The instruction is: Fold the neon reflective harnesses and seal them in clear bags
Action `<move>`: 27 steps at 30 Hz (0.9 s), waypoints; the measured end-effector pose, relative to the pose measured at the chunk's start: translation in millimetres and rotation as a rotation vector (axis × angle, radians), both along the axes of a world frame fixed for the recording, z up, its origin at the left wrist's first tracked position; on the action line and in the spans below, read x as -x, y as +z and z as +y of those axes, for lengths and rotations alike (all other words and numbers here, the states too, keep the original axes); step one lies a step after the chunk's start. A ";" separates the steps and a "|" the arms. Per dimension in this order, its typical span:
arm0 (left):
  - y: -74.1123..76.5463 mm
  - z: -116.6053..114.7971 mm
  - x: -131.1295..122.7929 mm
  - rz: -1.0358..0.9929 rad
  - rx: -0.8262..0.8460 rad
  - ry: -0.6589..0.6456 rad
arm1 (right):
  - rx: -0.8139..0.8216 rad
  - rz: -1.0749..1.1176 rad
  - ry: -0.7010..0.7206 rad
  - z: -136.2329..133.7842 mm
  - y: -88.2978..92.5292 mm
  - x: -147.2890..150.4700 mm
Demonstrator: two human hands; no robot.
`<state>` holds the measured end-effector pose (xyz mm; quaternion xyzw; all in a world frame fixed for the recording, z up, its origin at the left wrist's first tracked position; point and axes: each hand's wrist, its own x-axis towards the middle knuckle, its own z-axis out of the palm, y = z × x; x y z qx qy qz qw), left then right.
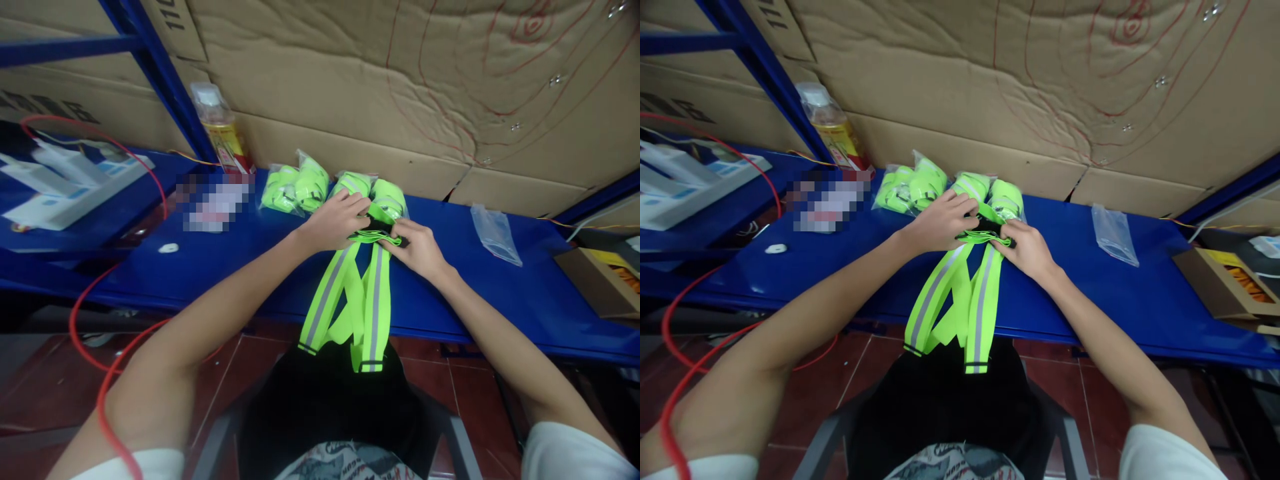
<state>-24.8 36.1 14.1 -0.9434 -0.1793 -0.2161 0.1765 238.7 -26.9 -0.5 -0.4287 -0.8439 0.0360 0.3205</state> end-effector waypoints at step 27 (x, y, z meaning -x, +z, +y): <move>-11.6 -2.0 -7.5 -0.160 0.295 -0.091 | -0.150 -0.134 0.031 -12.0 6.1 2.8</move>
